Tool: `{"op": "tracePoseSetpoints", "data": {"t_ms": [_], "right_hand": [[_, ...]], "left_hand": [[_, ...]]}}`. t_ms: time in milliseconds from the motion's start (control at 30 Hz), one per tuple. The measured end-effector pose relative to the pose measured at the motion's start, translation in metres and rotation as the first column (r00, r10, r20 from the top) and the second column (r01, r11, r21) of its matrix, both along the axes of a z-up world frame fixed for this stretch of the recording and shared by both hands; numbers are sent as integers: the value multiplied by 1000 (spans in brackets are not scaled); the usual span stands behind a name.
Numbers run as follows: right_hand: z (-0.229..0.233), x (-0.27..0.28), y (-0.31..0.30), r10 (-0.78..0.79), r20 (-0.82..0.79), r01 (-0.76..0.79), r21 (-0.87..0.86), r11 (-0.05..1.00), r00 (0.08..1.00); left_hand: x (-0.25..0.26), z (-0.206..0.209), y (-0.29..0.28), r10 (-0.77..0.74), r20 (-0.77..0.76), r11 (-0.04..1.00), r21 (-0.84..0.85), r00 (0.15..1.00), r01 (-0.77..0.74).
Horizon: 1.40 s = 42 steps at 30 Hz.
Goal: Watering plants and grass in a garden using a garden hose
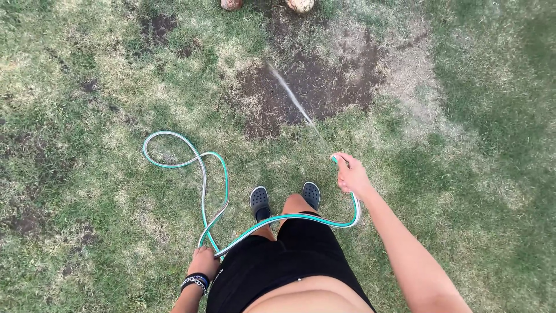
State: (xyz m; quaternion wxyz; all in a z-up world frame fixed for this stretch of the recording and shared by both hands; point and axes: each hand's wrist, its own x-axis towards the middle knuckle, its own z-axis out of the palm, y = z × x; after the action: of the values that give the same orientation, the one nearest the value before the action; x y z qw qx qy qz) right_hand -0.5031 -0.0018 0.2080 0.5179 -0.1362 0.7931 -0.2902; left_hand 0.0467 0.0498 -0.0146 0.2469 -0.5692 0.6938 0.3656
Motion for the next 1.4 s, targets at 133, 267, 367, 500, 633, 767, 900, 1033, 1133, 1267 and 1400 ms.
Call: {"op": "tracePoseSetpoints", "data": {"t_ms": [133,267,367,500,633,767,900,1033,1133,1267,1400], "right_hand": [[7,4,1,-56,24,57,-67,996,998],[5,3,5,-22,9,23,-54,998,1000],[10,7,6,48,-7,-48,27,998,999],[7,14,6,237,-48,-228,136,964,970],[-1,26,0,312,16,-310,171,935,950],[-15,35,-5,277,39,-279,179,944,960],[-9,40,-8,323,23,-321,199,926,946],[-18,38,-7,376,40,-372,271,888,926],[-24,38,-6,310,52,-313,238,919,949],[-38,35,-2,322,7,-313,264,912,947],[-42,26,2,190,-69,-166,261,951,979]], "left_hand": [[1,-2,-3,-20,3,1000,-16,1000,20],[1,-3,-4,-52,11,998,-31,999,52],[0,1,-6,-29,20,999,12,999,29],[-1,8,-9,-17,29,999,35,999,16],[3,-1,-9,-128,13,991,-45,992,128],[4,0,-8,-142,12,989,-40,990,143],[6,-1,-7,-60,5,998,-1,998,60],[6,-1,-5,-61,26,998,-12,998,61],[5,0,-5,-48,19,999,-12,999,48],[6,-5,-7,-131,9,990,-57,991,131],[3,4,-11,0,29,1000,10,1000,0]]}}
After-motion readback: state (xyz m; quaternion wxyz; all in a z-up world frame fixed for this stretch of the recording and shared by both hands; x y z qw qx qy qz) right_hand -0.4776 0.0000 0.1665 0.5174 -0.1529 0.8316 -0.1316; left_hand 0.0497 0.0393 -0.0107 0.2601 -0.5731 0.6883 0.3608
